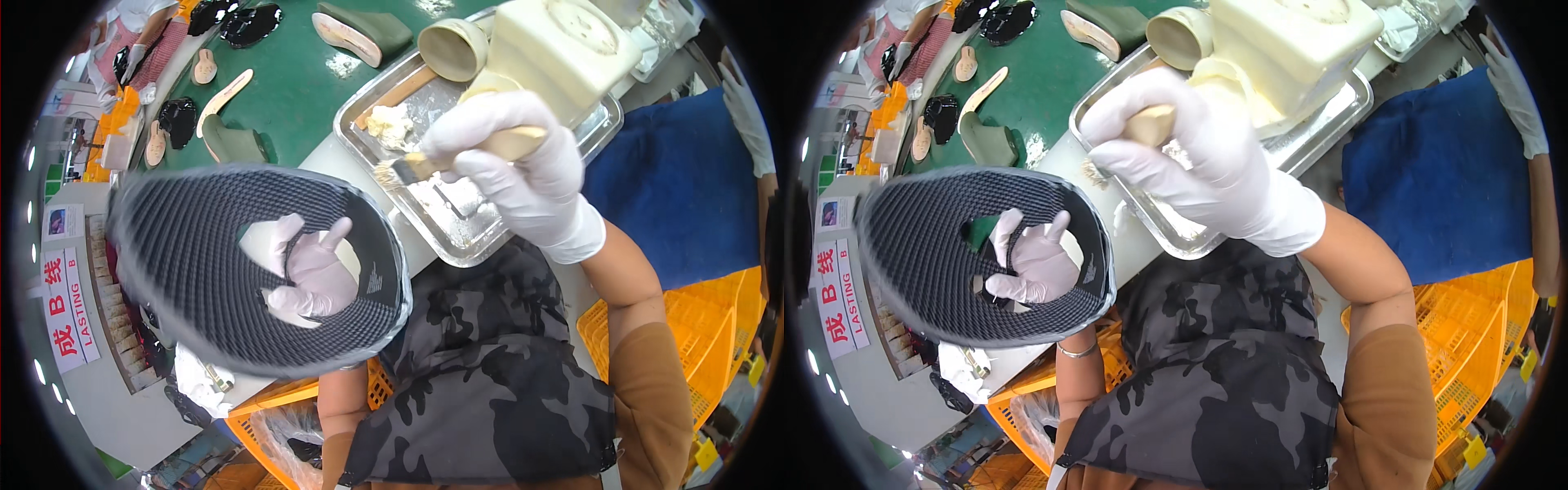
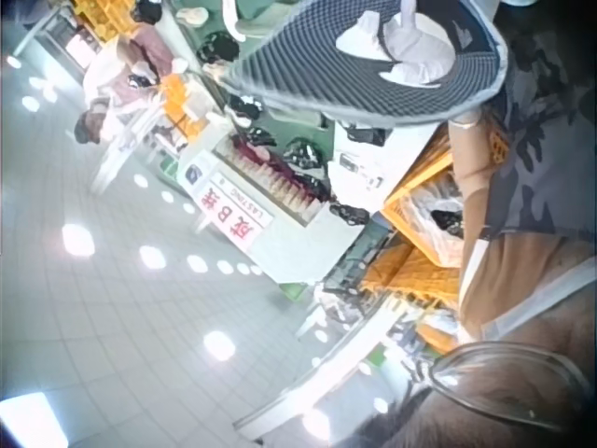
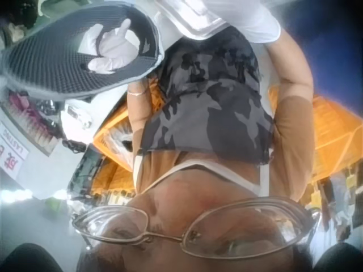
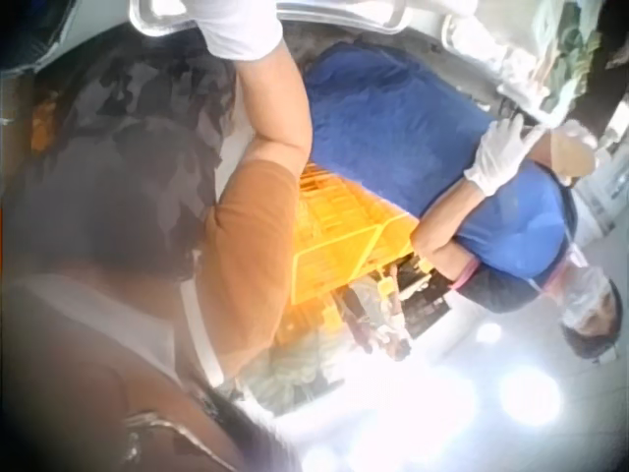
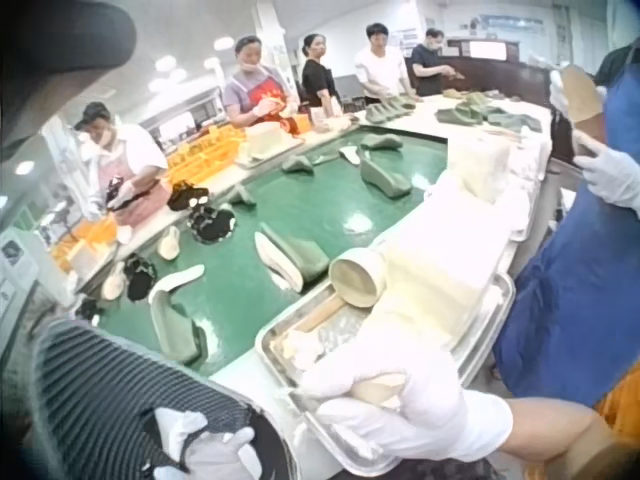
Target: The person applies a white adhesive to the inner lining of shoe uppers using a brush. They repeatedly dip the brush into a container of glue and coat the interior of the shoe parts, which are placed on a green workbench. The person handles the shoe parts one at a time, applying the glue to the edges and inner surfaces.
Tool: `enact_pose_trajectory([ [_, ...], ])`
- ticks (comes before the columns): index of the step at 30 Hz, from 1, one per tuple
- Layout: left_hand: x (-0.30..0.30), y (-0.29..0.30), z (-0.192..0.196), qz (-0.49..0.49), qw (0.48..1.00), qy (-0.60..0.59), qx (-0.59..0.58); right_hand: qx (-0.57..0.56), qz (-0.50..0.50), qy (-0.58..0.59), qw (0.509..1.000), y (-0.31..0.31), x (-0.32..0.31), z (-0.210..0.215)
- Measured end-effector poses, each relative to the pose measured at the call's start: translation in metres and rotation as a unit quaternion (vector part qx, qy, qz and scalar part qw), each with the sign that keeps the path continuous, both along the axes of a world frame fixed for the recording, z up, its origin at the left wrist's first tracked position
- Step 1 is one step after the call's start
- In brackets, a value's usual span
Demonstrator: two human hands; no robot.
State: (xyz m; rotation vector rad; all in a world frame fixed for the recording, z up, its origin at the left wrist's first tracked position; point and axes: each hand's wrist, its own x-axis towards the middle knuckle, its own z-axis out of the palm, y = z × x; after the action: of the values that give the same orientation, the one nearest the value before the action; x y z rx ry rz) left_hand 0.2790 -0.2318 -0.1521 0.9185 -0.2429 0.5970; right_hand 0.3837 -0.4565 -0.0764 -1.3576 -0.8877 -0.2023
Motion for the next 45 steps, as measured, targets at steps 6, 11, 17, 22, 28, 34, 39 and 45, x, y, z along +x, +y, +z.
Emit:
enact_pose_trajectory([
  [6,0.003,0.023,-0.002,-0.219,0.940,0.141,-0.220,-0.013,-0.084,0.013,0.996,-0.027,0.031,0.033],
  [11,-0.006,0.039,0.004,-0.250,0.906,0.229,-0.253,-0.121,-0.169,0.032,0.978,-0.054,0.093,0.045],
  [17,0.004,0.056,0.015,-0.234,0.894,0.333,-0.187,-0.091,-0.087,0.184,0.975,-0.068,0.129,0.023],
  [22,0.044,0.110,0.028,-0.145,0.875,0.462,0.004,-0.089,-0.062,0.200,0.974,-0.068,0.118,0.025],
  [28,0.117,0.162,0.043,0.148,0.837,0.491,0.190,-0.094,-0.070,0.194,0.974,-0.061,0.112,0.030],
  [34,0.154,0.195,0.043,0.254,0.720,0.527,0.374,-0.075,-0.083,0.222,0.969,-0.058,0.106,0.033],
  [39,0.170,0.208,0.023,0.297,0.633,0.559,0.445,-0.083,-0.070,0.228,0.968,-0.055,0.103,0.030],
  [45,0.167,0.212,0.011,0.326,0.485,0.532,0.613,-0.098,-0.072,0.222,0.967,-0.058,0.104,0.031],
])
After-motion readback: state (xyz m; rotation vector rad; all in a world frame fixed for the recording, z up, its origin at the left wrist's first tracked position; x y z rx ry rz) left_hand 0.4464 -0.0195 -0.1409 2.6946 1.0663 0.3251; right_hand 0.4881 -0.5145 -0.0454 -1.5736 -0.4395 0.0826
